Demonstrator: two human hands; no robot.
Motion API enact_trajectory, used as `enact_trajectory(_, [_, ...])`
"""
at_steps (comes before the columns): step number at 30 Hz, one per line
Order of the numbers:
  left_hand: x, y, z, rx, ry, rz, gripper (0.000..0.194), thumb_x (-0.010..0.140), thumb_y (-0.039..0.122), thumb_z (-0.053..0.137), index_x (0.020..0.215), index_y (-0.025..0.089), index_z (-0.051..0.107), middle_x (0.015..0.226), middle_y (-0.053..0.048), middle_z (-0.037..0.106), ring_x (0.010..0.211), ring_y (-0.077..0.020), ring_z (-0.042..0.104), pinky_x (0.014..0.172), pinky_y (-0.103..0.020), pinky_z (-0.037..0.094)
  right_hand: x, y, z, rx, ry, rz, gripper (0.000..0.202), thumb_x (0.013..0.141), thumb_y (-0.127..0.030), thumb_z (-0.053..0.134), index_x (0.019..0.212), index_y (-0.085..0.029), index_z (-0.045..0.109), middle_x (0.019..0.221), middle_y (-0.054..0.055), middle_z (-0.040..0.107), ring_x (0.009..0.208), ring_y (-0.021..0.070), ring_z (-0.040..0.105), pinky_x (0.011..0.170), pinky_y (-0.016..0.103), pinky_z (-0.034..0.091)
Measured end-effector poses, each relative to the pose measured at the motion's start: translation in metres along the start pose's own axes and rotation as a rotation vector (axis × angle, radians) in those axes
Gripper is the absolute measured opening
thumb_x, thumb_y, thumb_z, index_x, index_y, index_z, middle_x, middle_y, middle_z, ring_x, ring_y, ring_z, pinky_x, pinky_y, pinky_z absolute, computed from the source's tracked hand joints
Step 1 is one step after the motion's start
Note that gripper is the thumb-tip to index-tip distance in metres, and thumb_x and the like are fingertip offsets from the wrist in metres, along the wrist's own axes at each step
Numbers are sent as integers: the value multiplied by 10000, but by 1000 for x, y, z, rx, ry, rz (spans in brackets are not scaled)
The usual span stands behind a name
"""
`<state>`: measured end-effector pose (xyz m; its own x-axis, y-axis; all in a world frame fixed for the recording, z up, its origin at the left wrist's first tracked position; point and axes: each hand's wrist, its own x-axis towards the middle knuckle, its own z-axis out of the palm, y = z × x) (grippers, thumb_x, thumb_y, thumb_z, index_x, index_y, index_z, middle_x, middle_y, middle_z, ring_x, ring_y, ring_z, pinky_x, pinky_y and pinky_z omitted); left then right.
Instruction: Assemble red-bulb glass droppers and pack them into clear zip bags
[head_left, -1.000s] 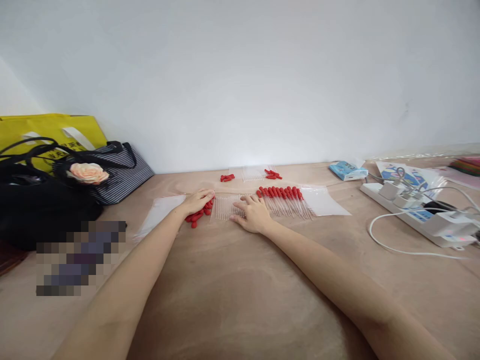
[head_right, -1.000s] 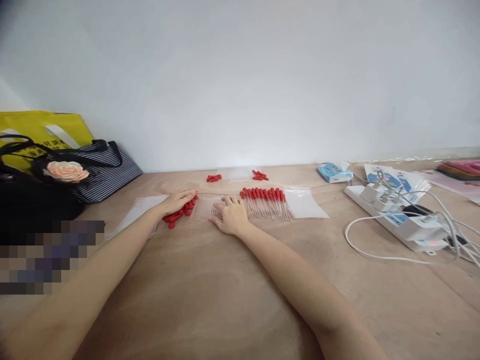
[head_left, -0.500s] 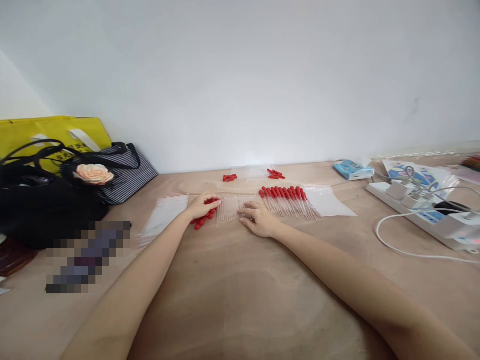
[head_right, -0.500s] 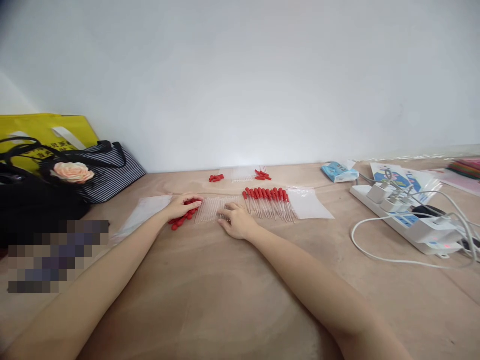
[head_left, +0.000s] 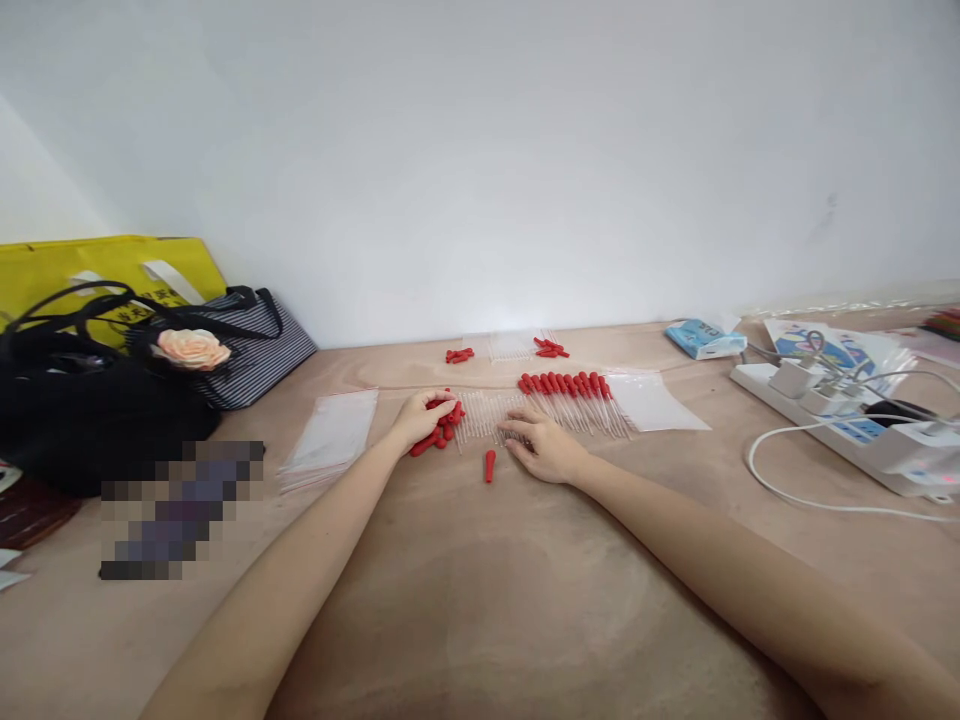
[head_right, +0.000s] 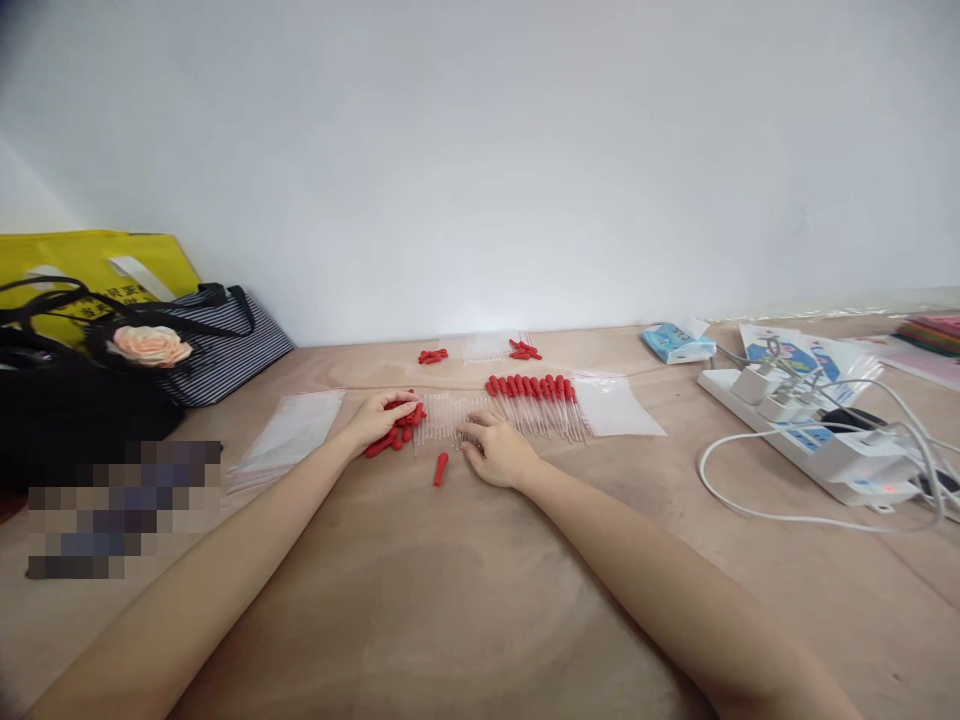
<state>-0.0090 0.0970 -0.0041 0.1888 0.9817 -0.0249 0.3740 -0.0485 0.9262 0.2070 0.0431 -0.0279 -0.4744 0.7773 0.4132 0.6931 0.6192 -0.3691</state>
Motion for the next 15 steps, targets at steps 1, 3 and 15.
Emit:
enact_trajectory(1, [0, 0, -1, 7, 5, 12, 238, 766, 360, 558, 874, 155, 505, 645, -20, 597, 387, -92, 530, 344, -203, 424, 0, -1, 0, -6, 6, -2, 322, 818, -219, 428, 1100, -150, 567, 1156, 121, 510, 1061, 191, 472, 883, 333, 372])
enact_trajectory(3, [0, -2, -3, 39, 26, 41, 221, 763, 355, 552, 861, 165, 496, 649, -15, 606, 388, -99, 530, 363, -225, 432, -1, -6, -3, -23, 31, -13, 304, 820, -209, 420, 1073, -159, 580, 1100, 106, 541, 1021, 188, 478, 859, 334, 360])
enact_trajectory(15, [19, -16, -29, 332, 314, 211, 216, 692, 358, 571, 771, 167, 508, 740, -22, 597, 710, -156, 572, 679, -273, 447, -14, -36, -10, -41, 19, 6, 205, 779, -357, 517, 839, -194, 626, 776, 35, 559, 761, 159, 506, 726, 331, 320])
